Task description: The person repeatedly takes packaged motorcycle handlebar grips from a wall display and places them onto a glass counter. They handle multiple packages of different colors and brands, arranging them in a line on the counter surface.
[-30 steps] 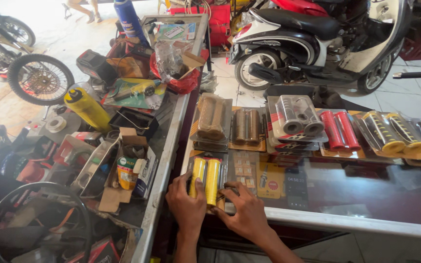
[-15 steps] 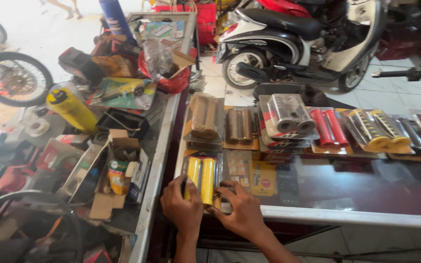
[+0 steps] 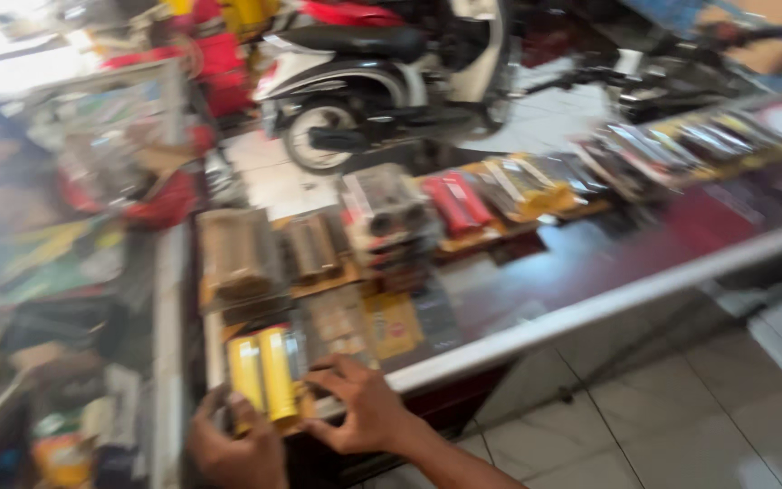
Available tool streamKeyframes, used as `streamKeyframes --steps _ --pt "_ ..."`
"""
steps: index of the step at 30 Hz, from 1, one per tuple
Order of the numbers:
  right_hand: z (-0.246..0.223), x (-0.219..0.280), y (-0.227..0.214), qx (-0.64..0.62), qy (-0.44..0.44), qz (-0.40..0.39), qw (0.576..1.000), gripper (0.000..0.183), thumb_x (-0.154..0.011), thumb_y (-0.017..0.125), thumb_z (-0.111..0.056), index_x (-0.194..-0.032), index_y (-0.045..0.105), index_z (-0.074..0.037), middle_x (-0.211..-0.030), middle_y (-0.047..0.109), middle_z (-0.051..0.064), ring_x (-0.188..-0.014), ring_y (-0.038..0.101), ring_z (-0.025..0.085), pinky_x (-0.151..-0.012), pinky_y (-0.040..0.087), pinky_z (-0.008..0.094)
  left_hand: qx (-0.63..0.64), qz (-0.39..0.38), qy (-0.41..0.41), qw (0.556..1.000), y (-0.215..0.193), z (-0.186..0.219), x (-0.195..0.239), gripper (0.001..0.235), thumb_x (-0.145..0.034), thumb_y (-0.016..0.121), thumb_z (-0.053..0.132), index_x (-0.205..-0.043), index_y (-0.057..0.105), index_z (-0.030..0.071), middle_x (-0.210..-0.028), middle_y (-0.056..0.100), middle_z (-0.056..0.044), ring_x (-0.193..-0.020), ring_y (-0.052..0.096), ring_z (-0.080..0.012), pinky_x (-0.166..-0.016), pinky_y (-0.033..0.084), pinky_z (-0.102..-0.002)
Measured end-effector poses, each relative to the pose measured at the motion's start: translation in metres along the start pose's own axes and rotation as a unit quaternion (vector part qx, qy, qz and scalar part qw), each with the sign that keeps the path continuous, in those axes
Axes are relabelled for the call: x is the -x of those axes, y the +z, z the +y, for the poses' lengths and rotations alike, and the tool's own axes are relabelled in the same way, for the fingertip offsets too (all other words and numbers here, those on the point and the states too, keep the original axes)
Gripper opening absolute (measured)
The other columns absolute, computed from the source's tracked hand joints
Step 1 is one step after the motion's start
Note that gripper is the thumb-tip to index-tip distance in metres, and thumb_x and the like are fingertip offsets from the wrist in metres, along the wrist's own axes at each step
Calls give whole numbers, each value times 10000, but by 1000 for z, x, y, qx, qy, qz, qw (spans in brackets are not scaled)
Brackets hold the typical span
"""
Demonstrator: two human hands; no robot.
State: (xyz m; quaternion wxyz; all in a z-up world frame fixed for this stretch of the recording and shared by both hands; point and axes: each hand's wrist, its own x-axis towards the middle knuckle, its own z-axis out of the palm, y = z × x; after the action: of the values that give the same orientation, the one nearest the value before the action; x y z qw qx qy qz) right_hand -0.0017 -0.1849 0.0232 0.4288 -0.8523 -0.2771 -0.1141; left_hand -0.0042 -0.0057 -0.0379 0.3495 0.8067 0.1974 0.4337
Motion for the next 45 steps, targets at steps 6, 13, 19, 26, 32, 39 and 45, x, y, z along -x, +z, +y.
streamKeyframes --steps 6,13,19,26,32,39,45 --pt "10 53 -27 -115 10 51 992 502 -944 774 -318 -1353 641 -60 -1381 617 187 -1253 636 359 -1027 540 448 137 -4 -18 990 7 46 16 353 -1010 656 310 -1193 662 8 -1125 642 -194 -1066 643 -345 -1003 529 -460" --pt "21 147 -111 -117 136 100 979 433 -941 760 -311 -1291 678 -69 -1333 633 159 -1285 640 329 -1080 530 424 170 -107 113 973 30 131 83 280 -960 686 188 -1172 684 4 -1123 661 -193 -1076 667 -341 -1030 529 -455" --pt "6 214 -195 -84 247 208 943 376 -943 745 -208 -1276 676 -48 -1345 623 155 -1291 606 335 -1064 490 429 264 -280 177 906 51 232 168 241 -891 710 69 -1127 712 20 -1095 703 -176 -1051 701 -330 -1003 547 -435" --pt "-12 288 -259 119 257 379 881 369 -869 757 -113 -1225 693 -38 -1259 668 153 -1156 672 348 -962 552 416 394 -405 290 773 42 329 247 287 -846 721 37 -1132 693 29 -1112 710 -163 -1054 681 -348 -920 531 -411" --pt "-44 329 -280 230 278 496 790 353 -850 755 -74 -1194 691 -23 -1211 696 145 -1122 689 335 -943 557 402 479 -512 366 612 28 387 291 358 -829 706 37 -1185 665 39 -1169 702 -149 -1115 656 -342 -950 526 -418" --pt "-96 347 -266 353 358 569 651 338 -835 765 -67 -1164 696 -32 -1199 699 128 -1115 687 324 -932 562 401 546 -596 411 422 -1 425 322 352 -864 706 59 -1211 652 39 -1198 701 -124 -1135 644 -338 -949 524 -424" --pt "-143 352 -233 450 422 590 521 378 -813 785 -77 -1182 711 -44 -1227 686 142 -1131 669 339 -941 544 414 610 -616 414 277 -38 428 339 367 -874 703 65 -1235 645 31 -1261 687 -127 -1223 625 -354 -1011 505 -447"
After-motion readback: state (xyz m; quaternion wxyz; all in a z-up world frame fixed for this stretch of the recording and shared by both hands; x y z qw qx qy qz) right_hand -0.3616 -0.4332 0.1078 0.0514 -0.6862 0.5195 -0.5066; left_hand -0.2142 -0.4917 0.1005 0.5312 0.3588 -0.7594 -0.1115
